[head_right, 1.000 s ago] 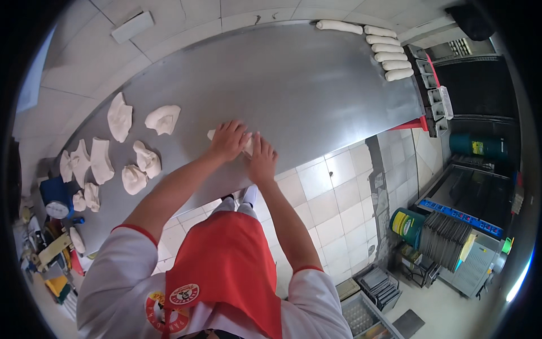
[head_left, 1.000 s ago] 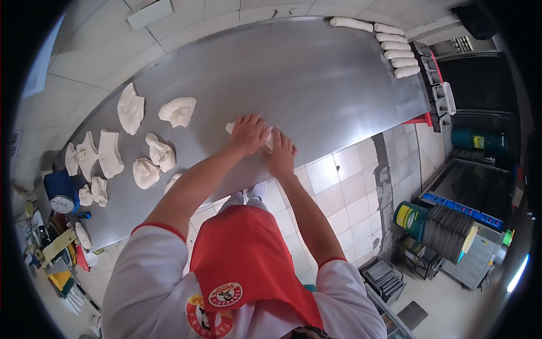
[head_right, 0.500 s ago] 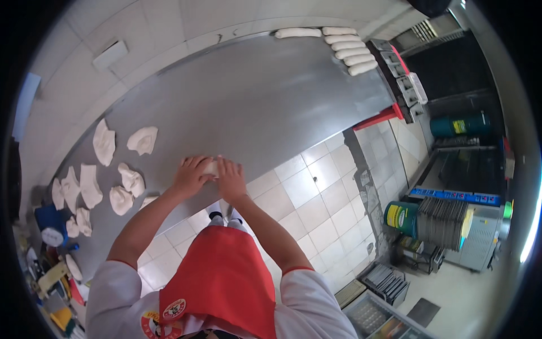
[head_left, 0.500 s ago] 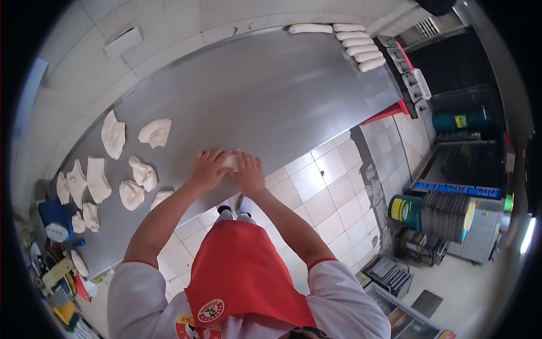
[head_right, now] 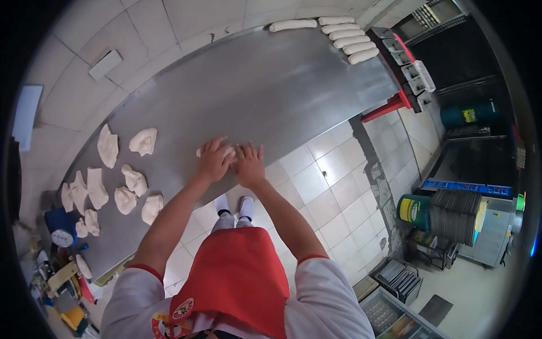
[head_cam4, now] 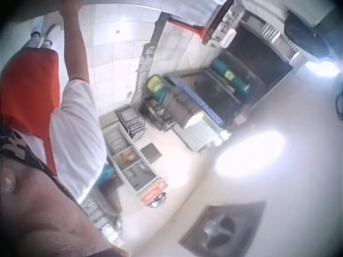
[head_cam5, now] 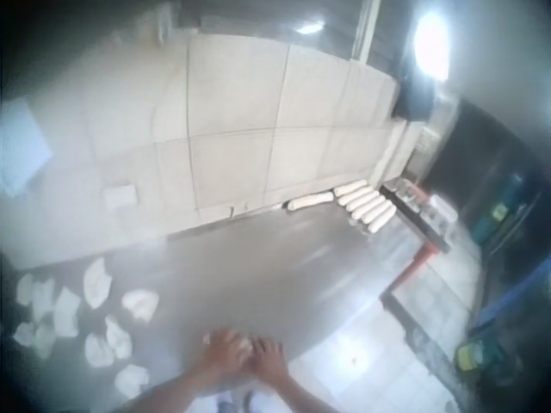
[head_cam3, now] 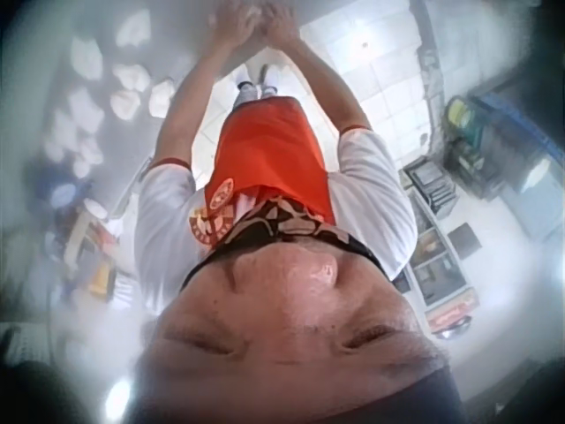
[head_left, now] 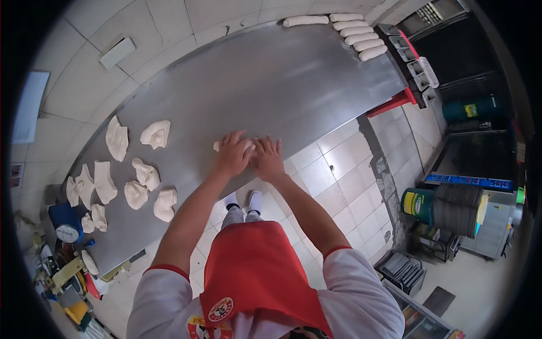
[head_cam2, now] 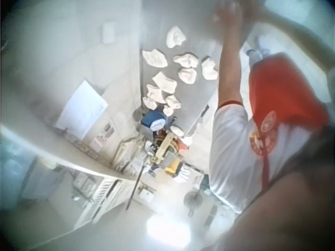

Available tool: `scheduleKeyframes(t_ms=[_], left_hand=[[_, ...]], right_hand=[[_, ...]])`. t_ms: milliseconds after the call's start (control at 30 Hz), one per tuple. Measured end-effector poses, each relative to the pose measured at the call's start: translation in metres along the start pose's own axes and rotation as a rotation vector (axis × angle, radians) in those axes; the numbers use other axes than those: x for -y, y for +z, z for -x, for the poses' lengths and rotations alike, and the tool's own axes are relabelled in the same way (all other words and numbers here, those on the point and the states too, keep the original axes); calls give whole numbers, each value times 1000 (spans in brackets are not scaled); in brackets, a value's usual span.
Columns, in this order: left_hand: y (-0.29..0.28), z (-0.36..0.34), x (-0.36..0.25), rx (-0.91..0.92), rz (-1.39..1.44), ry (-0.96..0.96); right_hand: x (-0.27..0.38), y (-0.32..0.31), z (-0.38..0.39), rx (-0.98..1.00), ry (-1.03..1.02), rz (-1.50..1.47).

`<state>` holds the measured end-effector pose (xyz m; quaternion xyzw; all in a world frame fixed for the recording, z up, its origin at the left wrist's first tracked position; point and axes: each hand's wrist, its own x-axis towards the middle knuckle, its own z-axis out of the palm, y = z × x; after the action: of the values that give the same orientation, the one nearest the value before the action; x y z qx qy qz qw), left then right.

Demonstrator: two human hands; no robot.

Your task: The person shapes several pieces of dough by hand, rolling each one into a long cylindrical loaf and placing them on a tray at the end of a metal table.

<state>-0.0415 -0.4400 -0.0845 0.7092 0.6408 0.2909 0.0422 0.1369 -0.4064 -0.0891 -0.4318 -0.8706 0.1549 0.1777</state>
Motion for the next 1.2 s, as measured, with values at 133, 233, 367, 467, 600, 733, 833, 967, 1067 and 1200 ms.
scheduleKeyframes(t_ms=[133,233,367,467,600,733,833,967,1067,1200], left_hand=[[53,16,-3,-57,95,-207],[84,25,9,-146,-242,-221],[81,-30,29,-58,-343,-202],[73,-89,47,-53,-318,-143],[69,-143,87,-133,-280,37],[70,-102,90,-13,-199,0],[49,-44,60,98,-108,-74],[19,-3,40,176,-18,-150],[40,5,60,140,-29,-165],[53,-18,68,127,-302,-236]], right_hand=[[11,32,14,-125,14,-213],[7,57,8,-152,97,-89],[-10,56,-36,-150,197,80],[-34,50,-82,-256,250,117],[-65,39,-138,-369,167,37],[-64,31,-117,-172,48,14],[-52,31,-66,-91,83,68],[5,41,-39,-152,210,91],[32,75,-37,-170,201,4],[23,93,-64,-165,290,81]])
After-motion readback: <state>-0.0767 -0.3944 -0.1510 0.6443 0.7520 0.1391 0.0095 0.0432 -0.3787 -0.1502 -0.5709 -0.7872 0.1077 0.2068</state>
